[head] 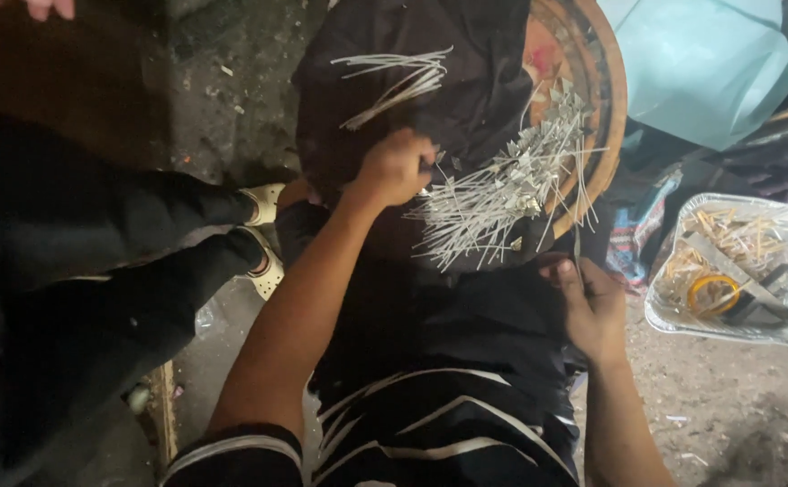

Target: The person sits on the floor and uses a small knife to trim the ends of numerous thin metal wire pins. They pick up individual pins from a pile on a dark cloth, cut the tips, and place the trimmed pieces back onto the pile.

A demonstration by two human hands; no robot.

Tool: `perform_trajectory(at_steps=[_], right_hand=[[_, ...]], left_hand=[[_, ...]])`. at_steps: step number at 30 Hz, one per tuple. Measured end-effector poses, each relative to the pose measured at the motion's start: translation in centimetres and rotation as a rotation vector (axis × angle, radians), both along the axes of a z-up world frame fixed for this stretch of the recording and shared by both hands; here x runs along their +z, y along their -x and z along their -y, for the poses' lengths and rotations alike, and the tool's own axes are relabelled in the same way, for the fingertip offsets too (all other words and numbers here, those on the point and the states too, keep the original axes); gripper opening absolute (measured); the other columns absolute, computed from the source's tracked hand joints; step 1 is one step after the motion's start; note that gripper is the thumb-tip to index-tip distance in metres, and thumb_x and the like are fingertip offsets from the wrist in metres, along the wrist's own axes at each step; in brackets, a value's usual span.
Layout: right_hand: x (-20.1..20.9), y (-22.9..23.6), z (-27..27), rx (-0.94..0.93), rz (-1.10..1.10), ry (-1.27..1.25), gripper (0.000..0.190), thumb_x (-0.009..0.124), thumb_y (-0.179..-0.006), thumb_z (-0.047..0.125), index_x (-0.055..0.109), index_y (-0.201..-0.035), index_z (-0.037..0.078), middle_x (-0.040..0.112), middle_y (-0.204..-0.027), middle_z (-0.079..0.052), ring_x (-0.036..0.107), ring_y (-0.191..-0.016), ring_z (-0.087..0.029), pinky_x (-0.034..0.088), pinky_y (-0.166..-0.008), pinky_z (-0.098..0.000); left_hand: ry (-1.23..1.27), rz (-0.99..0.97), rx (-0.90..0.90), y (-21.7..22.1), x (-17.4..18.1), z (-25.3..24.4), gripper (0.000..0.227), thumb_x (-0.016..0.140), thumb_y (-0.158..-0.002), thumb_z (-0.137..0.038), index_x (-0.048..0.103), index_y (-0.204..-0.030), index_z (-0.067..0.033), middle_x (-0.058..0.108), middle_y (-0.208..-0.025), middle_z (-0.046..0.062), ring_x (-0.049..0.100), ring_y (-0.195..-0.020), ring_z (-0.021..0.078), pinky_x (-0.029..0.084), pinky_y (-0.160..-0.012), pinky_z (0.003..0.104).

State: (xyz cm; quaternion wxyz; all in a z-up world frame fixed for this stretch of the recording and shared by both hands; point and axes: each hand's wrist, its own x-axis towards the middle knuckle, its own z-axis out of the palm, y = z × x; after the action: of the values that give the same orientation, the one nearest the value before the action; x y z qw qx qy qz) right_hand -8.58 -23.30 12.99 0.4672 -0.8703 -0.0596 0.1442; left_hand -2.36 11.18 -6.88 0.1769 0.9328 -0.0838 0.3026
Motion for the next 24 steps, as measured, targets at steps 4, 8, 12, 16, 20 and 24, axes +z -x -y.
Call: perform_trajectory(at_steps=[4, 8, 12, 16, 20, 24], right_hand=[[-0.7, -0.1, 0.6, -0.002, -0.033, 0.0, 0.04, 0.053, -0.113, 0.036, 0.077, -0.098, 0.008, 0.078, -0.089, -0.011, 0.075, -0.089, -0.027, 0.054, -0.085, -0.0403], [-0.6, 0.3, 0.4, 0.01, -0.05, 0.017, 0.038, 0.053, -0.113, 0.032, 0.076, -0.098, 0.007, 0.078, -0.089, -0.011, 0.074, -0.086, -0.027, 0.054, -0.084, -0.0405], [-1.9, 0.3, 0.8, 0.003, -0.065, 0.05, 0.048, 0.051, -0.114, 0.043, 0.077, -0.097, 0.007, 0.077, -0.083, -0.014, 0.075, -0.083, -0.031, 0.055, -0.079, -0.0426], [-1.6, 0.3, 0.2, 0.001, -0.068, 0.004, 0.04, 0.054, -0.113, 0.037, 0.077, -0.099, 0.008, 0.077, -0.086, -0.012, 0.075, -0.088, -0.028, 0.055, -0.082, -0.0422], [-1.6, 0.1, -0.4, 0.027, -0.074, -0.014, 0.041, 0.052, -0.113, 0.036, 0.077, -0.096, 0.008, 0.076, -0.083, -0.013, 0.071, -0.08, -0.024, 0.053, -0.078, -0.0399], [-1.3, 0.0, -1.6, 0.049, -0.061, -0.08, 0.039, 0.055, -0.111, 0.035, 0.077, -0.094, 0.008, 0.076, -0.081, -0.011, 0.069, -0.076, -0.021, 0.051, -0.075, -0.037]], left_hand=[[0.118, -0.708, 0.03, 1.9, 7.0, 0.1, 0.018, 0.082, -0.073, -0.021, 0.072, -0.087, -0.0239, 0.063, -0.093, 0.003, 0.069, -0.088, 0.0322, 0.057, -0.083, 0.046], [0.137, -0.824, 0.006, 2.0, 9.5, -0.5, 0.016, 0.084, -0.076, -0.026, 0.076, -0.09, -0.0234, 0.066, -0.097, 0.002, 0.072, -0.09, 0.0335, 0.059, -0.079, 0.047], [0.41, -0.822, -0.091, 1.6, 11.1, -1.5, 0.017, 0.085, -0.074, -0.015, 0.076, -0.088, -0.0157, 0.075, -0.078, 0.008, 0.075, -0.084, 0.0367, 0.057, -0.074, 0.048], [0.393, -0.878, -0.091, 1.2, 9.3, -2.6, 0.022, 0.083, -0.077, -0.017, 0.078, -0.098, -0.0185, 0.079, -0.085, 0.005, 0.076, -0.09, 0.0302, 0.058, -0.079, 0.044], [0.452, -0.852, -0.045, 2.0, 10.3, -2.4, 0.012, 0.078, -0.083, -0.012, 0.08, -0.094, -0.0135, 0.078, -0.086, 0.014, 0.075, -0.085, 0.0403, 0.059, -0.078, 0.047], [0.51, -0.697, -0.053, 2.4, 12.5, -2.3, 0.019, 0.085, -0.081, -0.02, 0.08, -0.099, -0.0139, 0.074, -0.097, 0.017, 0.072, -0.091, 0.0425, 0.058, -0.082, 0.048]])
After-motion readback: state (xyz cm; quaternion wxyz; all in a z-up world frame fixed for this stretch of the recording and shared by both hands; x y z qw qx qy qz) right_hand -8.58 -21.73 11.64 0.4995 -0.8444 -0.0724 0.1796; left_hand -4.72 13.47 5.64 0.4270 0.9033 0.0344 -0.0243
